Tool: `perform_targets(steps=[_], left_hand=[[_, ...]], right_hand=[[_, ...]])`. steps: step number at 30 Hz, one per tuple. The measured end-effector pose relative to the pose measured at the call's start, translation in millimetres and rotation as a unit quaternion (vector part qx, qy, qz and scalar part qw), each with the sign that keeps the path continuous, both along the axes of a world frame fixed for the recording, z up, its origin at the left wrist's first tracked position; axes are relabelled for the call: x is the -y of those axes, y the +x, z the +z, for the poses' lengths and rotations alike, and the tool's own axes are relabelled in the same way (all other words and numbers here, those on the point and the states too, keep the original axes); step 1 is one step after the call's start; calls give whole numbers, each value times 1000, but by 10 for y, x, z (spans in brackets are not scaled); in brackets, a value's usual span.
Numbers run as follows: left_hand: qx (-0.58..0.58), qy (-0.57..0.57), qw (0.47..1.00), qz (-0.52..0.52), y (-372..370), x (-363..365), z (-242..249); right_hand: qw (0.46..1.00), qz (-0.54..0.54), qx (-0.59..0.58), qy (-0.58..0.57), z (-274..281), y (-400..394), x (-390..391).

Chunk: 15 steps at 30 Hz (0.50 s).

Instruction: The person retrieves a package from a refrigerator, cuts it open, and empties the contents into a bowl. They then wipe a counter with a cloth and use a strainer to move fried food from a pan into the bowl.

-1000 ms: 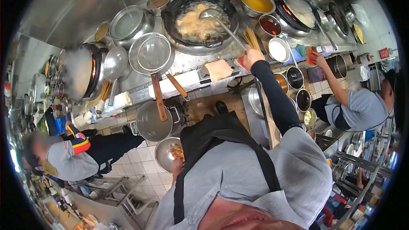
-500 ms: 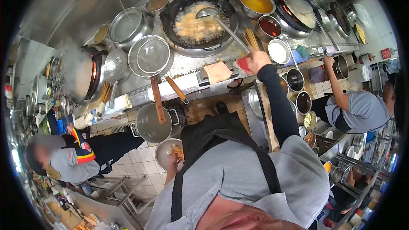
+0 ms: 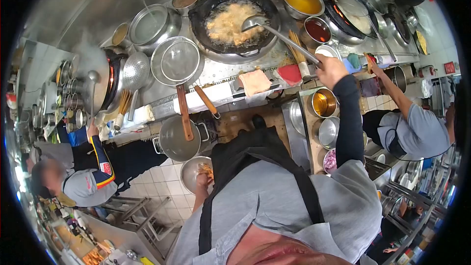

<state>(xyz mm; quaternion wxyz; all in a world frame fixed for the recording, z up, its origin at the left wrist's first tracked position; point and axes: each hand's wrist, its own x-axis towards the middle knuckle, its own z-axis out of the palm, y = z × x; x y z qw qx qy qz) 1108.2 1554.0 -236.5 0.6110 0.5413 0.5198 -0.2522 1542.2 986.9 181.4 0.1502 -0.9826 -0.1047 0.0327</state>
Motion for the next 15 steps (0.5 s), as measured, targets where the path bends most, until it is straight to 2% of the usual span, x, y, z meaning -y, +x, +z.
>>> perform_targets(steps=[2, 3, 4, 5, 7, 8, 9, 11, 13, 15], left_hand=[[52, -29, 998, -30, -168, 48, 252], [98, 71, 967, -225, -212, 57, 303], [140, 166, 886, -409, -301, 33, 286], [174, 253, 760, -572, -387, -7, 268], [45, 137, 896, -419, -464, -80, -129], [-22, 87, 941, -325, -466, -98, -334], [-39, 61, 968, -242, -448, -102, -366], [-42, 35, 991, -121, -237, -76, -266], [-13, 34, 997, -63, 14, -79, -95], [19, 41, 999, -30, 287, -64, 115]], right_hand=[[1000, -6, -13, -17, 149, -89, 2], [999, -10, -19, -30, 153, -109, 12], [999, -15, -25, -42, 155, -122, 21], [998, -20, -20, -49, 17, -112, 24], [997, -30, -8, -64, -538, -10, 19], [997, -45, -11, -58, -753, 38, -12], [997, -59, -15, -51, -964, 73, -75], [995, -90, -20, -29, -1201, 91, -199], [992, -125, -20, 3, -1351, 53, -289], [982, -168, -12, 89, -1541, 3, -316]])
